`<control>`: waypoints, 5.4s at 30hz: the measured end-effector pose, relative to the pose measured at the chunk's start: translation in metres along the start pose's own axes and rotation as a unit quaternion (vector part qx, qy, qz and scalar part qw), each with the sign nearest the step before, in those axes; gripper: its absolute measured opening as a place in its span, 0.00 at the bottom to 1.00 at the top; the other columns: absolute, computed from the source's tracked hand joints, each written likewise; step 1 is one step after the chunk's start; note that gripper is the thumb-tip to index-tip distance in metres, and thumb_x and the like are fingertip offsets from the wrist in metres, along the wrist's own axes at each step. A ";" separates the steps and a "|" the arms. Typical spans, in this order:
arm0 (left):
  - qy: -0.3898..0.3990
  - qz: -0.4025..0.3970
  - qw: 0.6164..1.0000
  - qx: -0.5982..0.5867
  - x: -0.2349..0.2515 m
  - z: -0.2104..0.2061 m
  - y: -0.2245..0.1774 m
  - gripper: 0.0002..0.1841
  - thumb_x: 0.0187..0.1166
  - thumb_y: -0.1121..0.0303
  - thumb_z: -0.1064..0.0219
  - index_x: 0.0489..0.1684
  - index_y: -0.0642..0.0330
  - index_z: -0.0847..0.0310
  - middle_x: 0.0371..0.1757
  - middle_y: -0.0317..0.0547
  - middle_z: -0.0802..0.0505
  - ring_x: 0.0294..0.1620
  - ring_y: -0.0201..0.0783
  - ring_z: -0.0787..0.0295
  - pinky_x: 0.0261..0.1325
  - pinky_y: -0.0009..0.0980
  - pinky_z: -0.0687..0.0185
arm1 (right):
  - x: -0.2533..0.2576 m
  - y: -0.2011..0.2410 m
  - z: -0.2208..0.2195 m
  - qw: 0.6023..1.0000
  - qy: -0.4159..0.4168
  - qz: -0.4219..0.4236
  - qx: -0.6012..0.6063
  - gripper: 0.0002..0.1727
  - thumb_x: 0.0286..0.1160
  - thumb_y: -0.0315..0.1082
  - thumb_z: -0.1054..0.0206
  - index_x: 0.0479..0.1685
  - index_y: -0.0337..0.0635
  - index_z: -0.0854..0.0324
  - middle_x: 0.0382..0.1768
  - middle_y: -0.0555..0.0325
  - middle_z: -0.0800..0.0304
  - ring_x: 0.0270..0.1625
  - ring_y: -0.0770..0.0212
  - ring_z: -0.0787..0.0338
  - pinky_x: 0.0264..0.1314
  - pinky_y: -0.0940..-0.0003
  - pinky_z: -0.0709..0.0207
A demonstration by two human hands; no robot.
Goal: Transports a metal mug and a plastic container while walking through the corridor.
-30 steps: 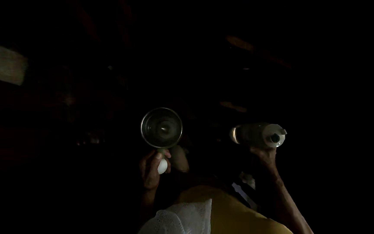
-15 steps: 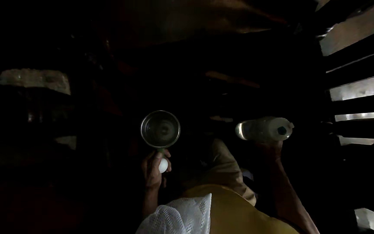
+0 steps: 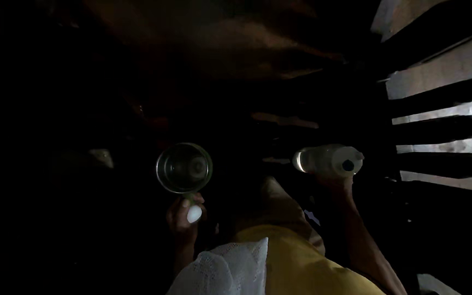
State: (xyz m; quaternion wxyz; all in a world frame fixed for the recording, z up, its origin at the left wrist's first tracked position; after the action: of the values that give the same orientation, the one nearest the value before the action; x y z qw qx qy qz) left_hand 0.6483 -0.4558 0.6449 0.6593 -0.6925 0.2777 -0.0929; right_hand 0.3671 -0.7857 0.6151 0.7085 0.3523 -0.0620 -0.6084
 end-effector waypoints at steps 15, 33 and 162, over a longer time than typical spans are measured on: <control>-0.036 -0.016 0.999 -0.024 0.066 -0.023 -0.129 0.19 0.86 0.47 0.42 0.42 0.49 0.12 0.37 0.36 0.07 0.19 0.29 0.16 0.20 0.25 0.17 | 0.046 0.143 0.053 0.989 0.016 0.111 0.096 0.47 0.47 0.47 0.11 0.67 0.26 0.24 0.57 0.42 0.11 0.60 0.62 0.11 0.68 0.65 0.17; 0.050 0.006 0.998 -0.034 0.203 -0.037 -0.302 0.19 0.87 0.51 0.40 0.41 0.55 0.10 0.33 0.36 0.05 0.19 0.29 0.13 0.20 0.25 0.14 | 0.105 0.312 0.140 0.995 -0.035 0.042 0.078 0.52 0.43 0.46 0.10 0.73 0.29 0.28 0.65 0.43 0.13 0.69 0.60 0.14 0.76 0.62 0.21; 0.903 0.159 0.368 0.155 0.146 -1.538 -0.671 0.14 0.86 0.58 0.43 0.40 0.55 0.14 0.32 0.37 0.05 0.20 0.30 0.10 0.17 0.27 0.14 | 0.324 0.280 0.887 0.252 -0.768 -0.501 0.309 0.58 0.40 0.36 0.07 0.78 0.23 0.37 0.68 0.41 0.16 0.70 0.63 0.14 0.77 0.69 0.21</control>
State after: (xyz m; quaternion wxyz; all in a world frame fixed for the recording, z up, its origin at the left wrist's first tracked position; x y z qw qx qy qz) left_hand 0.1837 -1.8704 1.4318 0.1145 -0.0243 0.7932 -0.5975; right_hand 0.2199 -1.4514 1.3258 -0.2827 -0.1276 -0.5712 -0.7600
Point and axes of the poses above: each hand's wrist, its own x-axis towards the middle knuckle, its own z-axis out of the back of the hand, y = z × x, the point moved 7 cm from there along x, towards the middle knuckle
